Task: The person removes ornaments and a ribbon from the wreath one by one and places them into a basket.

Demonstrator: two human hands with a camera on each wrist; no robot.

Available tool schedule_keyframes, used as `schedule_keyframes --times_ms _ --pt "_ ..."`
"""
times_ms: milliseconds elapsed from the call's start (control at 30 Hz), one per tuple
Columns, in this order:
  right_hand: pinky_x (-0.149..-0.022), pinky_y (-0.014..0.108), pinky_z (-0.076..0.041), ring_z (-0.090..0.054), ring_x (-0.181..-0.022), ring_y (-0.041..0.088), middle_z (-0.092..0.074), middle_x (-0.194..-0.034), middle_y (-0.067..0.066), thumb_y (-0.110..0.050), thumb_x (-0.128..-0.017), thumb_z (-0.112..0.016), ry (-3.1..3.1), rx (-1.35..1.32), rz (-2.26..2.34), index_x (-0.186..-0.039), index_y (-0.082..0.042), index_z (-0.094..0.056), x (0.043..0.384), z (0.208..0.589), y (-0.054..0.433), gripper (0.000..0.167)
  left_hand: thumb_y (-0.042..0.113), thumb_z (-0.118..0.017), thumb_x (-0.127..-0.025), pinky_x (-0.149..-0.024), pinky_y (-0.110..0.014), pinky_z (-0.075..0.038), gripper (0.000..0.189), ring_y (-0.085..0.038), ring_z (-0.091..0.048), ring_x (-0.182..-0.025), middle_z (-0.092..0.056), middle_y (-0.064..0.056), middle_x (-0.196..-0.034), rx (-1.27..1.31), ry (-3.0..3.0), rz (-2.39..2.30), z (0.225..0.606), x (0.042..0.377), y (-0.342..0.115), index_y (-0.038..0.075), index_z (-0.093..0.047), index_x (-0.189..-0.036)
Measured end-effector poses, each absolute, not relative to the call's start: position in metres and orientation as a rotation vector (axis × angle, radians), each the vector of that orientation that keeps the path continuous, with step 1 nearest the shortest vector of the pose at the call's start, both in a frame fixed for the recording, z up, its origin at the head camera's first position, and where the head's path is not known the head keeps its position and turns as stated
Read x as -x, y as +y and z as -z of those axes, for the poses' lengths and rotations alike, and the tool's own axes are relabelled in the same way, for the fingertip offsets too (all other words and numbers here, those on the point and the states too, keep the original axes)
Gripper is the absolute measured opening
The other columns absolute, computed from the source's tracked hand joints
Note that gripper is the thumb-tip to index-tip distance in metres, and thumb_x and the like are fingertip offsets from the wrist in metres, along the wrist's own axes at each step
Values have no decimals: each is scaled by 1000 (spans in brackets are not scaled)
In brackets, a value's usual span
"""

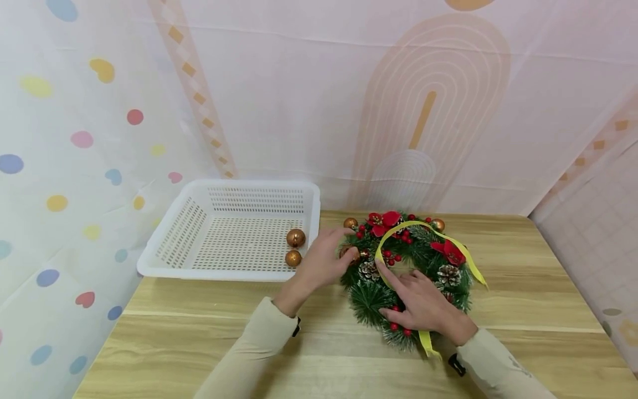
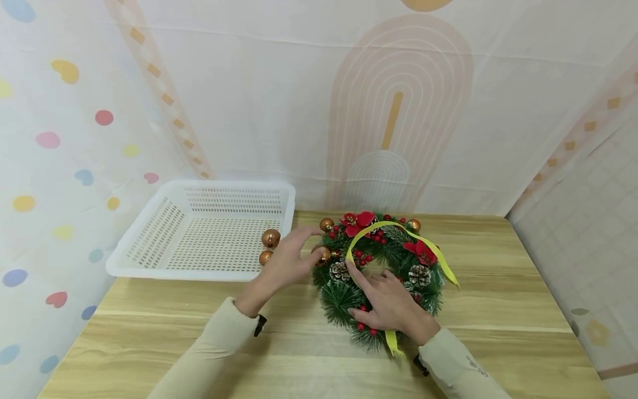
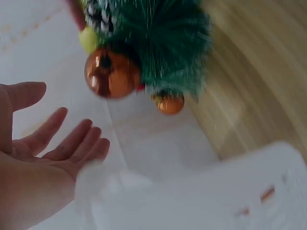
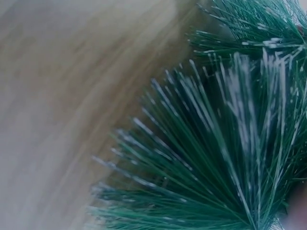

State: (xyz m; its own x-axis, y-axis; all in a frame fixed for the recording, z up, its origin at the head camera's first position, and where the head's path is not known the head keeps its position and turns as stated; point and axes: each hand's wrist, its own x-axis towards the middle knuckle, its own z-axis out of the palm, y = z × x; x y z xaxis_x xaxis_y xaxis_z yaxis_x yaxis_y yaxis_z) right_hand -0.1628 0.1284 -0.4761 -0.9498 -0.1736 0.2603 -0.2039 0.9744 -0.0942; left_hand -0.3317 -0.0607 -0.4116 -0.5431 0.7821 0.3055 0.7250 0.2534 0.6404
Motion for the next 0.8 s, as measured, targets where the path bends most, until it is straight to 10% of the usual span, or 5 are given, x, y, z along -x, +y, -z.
schedule_keyframes --times_ms 800 --pt "-89 51 -49 -66 -81 18 -56 -67 -11 -54 -89 -65 -2865 -270 -170 -158 -11 -21 166 478 130 93 6 -64 -92 -81 -38 -51 15 -20 -65 -83 -73 -1 -89 -1652 2495 -969 437 328 -11 10 -69 -105"
